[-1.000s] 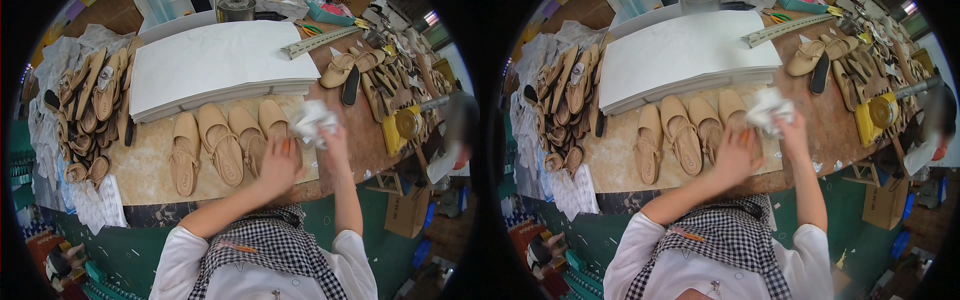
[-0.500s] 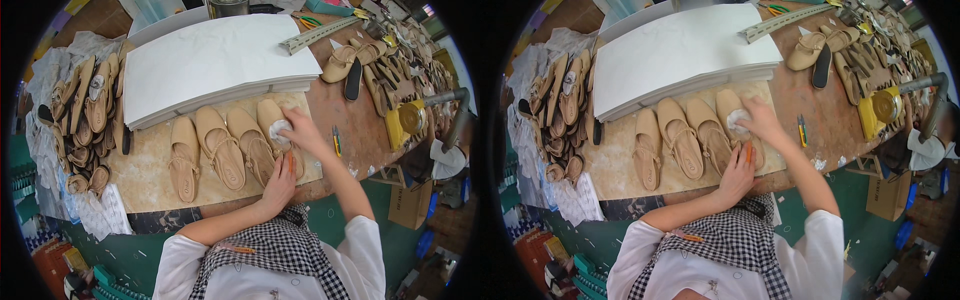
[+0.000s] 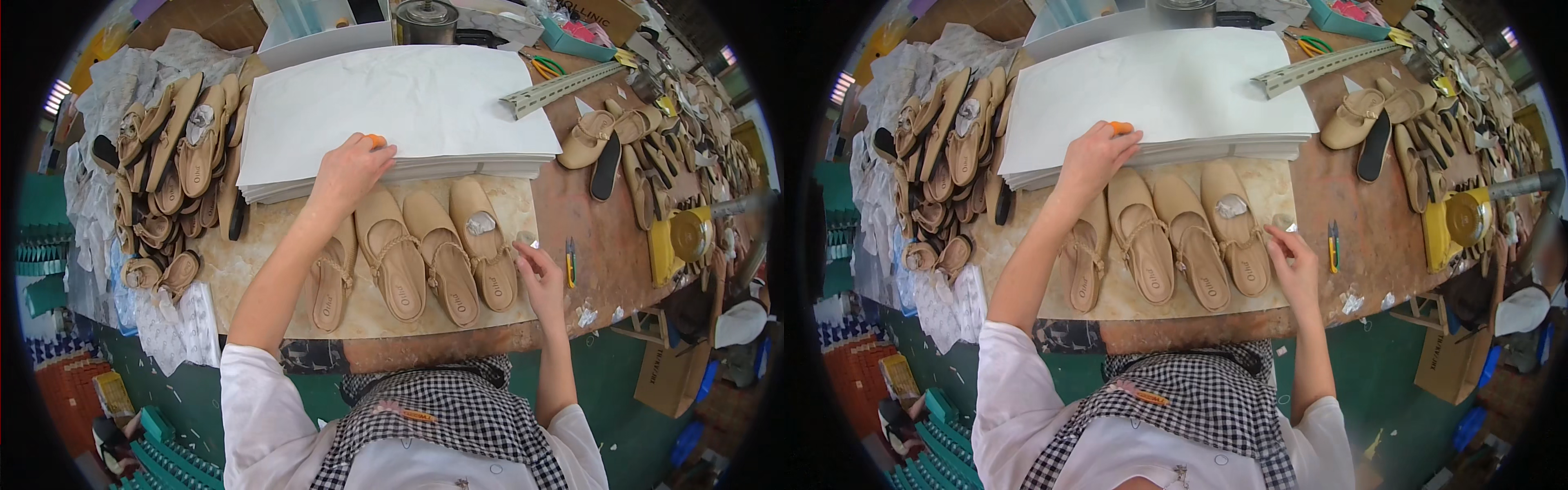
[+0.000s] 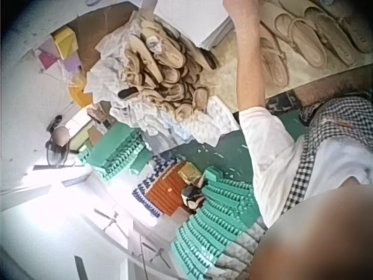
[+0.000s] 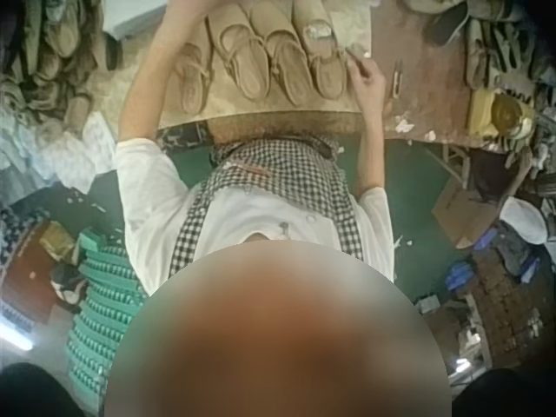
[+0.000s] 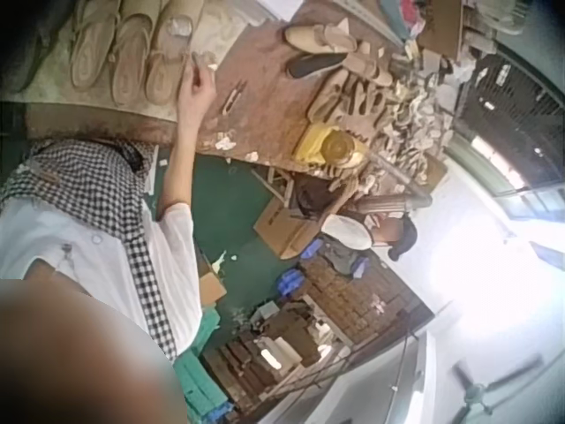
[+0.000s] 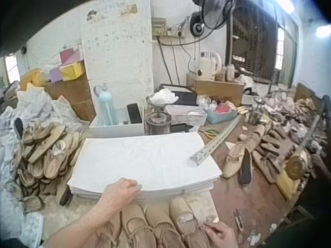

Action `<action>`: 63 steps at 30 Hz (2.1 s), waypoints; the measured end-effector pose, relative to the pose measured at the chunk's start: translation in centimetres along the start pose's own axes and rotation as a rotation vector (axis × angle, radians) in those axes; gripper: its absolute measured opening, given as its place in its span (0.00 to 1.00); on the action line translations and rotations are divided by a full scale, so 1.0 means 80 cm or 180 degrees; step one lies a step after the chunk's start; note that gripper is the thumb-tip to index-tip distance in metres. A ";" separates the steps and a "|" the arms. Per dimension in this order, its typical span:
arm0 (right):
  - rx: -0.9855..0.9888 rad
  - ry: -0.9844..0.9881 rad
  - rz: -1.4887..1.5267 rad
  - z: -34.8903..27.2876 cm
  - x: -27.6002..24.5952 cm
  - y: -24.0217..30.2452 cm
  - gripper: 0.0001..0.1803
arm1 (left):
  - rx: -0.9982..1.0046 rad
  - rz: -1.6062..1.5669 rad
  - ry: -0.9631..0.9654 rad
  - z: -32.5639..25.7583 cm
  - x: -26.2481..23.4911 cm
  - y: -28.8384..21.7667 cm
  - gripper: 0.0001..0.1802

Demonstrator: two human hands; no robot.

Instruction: The recorder is cleaning footwear with a cloth and then placing each shoe into individual plastic sleeves for packaging.

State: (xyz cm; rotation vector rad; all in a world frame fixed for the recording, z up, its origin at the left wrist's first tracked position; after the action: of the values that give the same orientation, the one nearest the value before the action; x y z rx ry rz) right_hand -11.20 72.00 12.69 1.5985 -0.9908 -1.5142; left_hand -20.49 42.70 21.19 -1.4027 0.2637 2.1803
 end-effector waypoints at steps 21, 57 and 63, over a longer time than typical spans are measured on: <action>-0.1155 0.0261 -0.0262 0.015 0.046 0.147 0.12 | -0.0504 0.2500 -0.1862 0.036 -0.038 0.053 0.21; -0.1568 0.0706 -0.2291 -0.011 0.130 0.090 0.10 | -0.0046 -0.0356 0.1295 -0.166 0.075 -0.264 0.40; -0.1785 0.0728 -0.2563 0.025 0.181 0.102 0.25 | 0.0010 -0.0183 0.1264 -0.162 0.085 -0.258 0.42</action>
State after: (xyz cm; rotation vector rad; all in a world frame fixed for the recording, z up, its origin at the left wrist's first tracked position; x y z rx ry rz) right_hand -13.40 55.38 13.27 1.7537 0.2645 -1.8261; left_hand -1.62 56.66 11.80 -1.8118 0.3629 1.8397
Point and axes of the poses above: each hand's wrist, its own z-axis towards the middle knuckle, its own x-axis out of the palm, y = z × x, the point moved 9 cm from there along z, towards the middle knuckle, and after that the axes turned 5 degrees about x, right-handed, at the moved point
